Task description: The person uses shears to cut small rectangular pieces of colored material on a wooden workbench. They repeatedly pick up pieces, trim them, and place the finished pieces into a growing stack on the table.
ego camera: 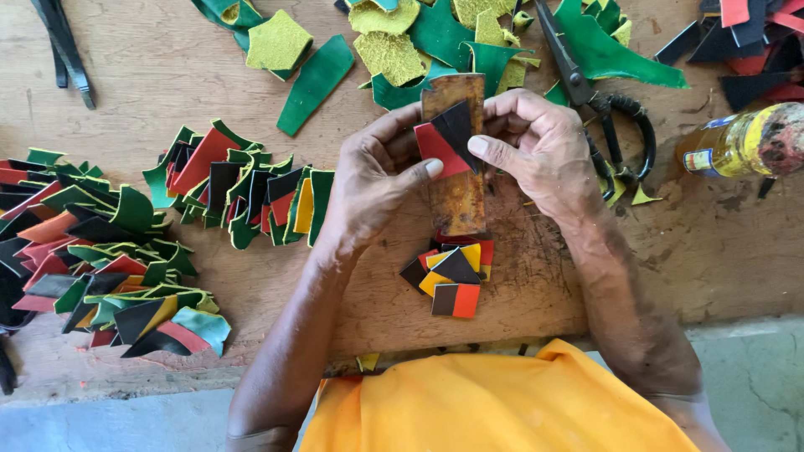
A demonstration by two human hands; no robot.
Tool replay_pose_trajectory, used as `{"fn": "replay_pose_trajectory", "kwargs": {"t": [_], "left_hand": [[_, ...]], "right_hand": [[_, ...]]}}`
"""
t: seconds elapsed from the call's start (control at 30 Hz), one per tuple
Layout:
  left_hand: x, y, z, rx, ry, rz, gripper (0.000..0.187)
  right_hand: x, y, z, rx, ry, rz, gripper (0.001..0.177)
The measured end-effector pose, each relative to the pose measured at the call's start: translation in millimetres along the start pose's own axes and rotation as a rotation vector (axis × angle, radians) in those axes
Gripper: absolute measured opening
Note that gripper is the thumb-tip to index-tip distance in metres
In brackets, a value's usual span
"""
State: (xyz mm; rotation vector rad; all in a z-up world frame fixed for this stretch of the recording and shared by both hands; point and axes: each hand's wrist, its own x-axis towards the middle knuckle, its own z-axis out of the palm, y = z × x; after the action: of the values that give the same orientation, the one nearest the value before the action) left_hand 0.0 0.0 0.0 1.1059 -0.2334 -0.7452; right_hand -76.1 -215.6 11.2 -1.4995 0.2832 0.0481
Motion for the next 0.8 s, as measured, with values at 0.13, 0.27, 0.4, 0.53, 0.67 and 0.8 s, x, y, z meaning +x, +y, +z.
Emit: {"fn": "replay_pose_trajectory", "kwargs": {"t": [0.13, 0.27, 0.4, 0.53, 0.67, 0.8], "left_hand": [[2, -2, 0, 0.023, 0.049, -0.052, 0.051], [6, -8, -3, 0.042, 0.041, -0.035, 0.044], [5, -14, -6, 0.077, 0.013, -0.004, 0.041], [6, -15, -3, 0.061, 0.017, 0.009, 0.041], [6, -19, -3, 0.019, -0.003, 0.011, 0.045], [6, -20, -2, -0.02, -0.015, -0.023, 0.048]], "right_hand": [[0, -1, 0, 0.014, -0.05, -0.097, 0.033], [1, -1, -1, 0.042, -0.101, -0.129, 0.039], [1, 4, -3, 0.041, -0.081, -0.115, 0.035], [3, 7, -4, -0.051, -0.052, -0.132, 0.032], [3, 13, -4, -0.195, 0.033, -0.162, 0.026], [1, 16, -1, -0.342, 0.119, -0.128, 0.021]]}}
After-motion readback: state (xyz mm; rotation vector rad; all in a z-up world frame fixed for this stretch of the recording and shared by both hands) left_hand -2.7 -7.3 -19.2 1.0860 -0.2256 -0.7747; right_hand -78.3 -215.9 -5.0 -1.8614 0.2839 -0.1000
